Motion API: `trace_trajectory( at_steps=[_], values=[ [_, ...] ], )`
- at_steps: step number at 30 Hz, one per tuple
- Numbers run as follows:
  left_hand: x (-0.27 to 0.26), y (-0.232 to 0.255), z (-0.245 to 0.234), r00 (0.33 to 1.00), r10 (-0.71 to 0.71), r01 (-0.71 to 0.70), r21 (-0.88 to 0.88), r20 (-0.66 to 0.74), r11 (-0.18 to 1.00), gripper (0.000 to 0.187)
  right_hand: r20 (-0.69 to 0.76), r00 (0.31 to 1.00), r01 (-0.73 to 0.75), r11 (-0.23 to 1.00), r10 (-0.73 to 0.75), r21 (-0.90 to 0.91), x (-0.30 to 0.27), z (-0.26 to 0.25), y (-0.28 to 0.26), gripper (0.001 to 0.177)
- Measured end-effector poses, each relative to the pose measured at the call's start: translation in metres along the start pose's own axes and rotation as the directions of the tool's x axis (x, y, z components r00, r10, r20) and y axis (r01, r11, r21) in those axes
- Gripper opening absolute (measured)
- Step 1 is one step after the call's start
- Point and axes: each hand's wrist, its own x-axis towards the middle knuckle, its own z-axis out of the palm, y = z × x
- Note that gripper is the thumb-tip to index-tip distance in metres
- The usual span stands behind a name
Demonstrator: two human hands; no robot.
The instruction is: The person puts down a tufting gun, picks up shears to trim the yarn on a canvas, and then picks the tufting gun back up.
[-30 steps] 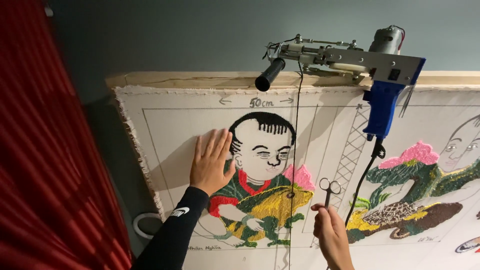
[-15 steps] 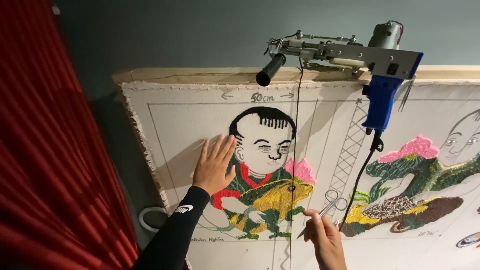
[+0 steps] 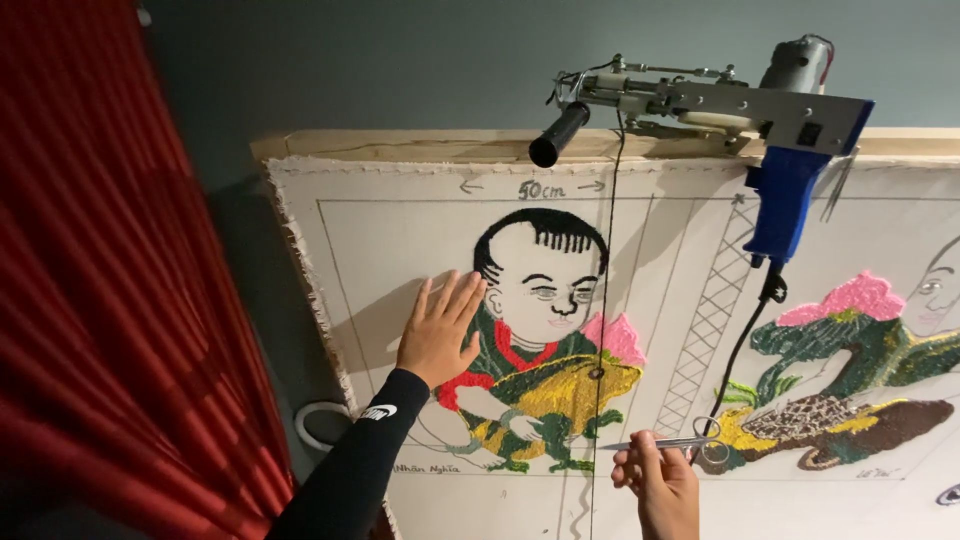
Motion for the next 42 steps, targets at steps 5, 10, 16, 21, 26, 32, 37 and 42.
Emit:
trace_trajectory(
  at_steps=[5,10,16,21,26,32,37,42],
  values=[
    [0.01,-0.002,0.006,0.997,-0.064,0.063,-0.015,-0.052,0.998,0.08,0.096,0.988,0.127,0.991,-0.123,-0.041,0.005,0.047,-0.033,0.02],
    [0.015,0.007,0.005,0.982,-0.164,0.156,-0.088,-0.095,0.984,0.082,0.214,0.93,0.331,0.934,-0.299,-0.132,0.028,0.105,-0.069,0.019],
    [0.011,0.016,0.012,0.967,-0.248,0.236,-0.163,-0.059,0.958,0.08,0.434,0.646,0.763,0.541,-0.627,-0.354,0.051,0.181,-0.109,0.016],
    [0.012,0.02,0.008,0.967,-0.255,0.251,-0.141,-0.016,0.958,0.084,0.601,0.308,0.951,0.217,-0.738,-0.222,0.074,0.216,-0.115,0.018],
    [0.011,0.021,0.012,0.962,-0.273,0.271,-0.139,0.003,0.952,0.087,0.665,0.166,0.984,0.077,-0.729,-0.161,0.082,0.228,-0.113,0.021],
    [0.009,0.02,0.019,0.965,-0.26,0.252,-0.131,-0.047,0.959,0.086,0.686,0.104,0.987,-0.008,-0.72,-0.158,0.089,0.228,-0.108,0.021],
    [0.01,0.02,0.016,0.964,-0.264,0.261,-0.111,-0.014,0.959,0.087,0.692,0.104,0.987,-0.015,-0.714,-0.163,0.093,0.229,-0.105,0.021],
    [0.01,0.018,0.021,0.966,-0.254,0.237,-0.201,-0.058,0.95,0.088,0.706,0.098,0.977,-0.067,-0.701,-0.202,0.095,0.23,-0.104,0.023]
  ],
)
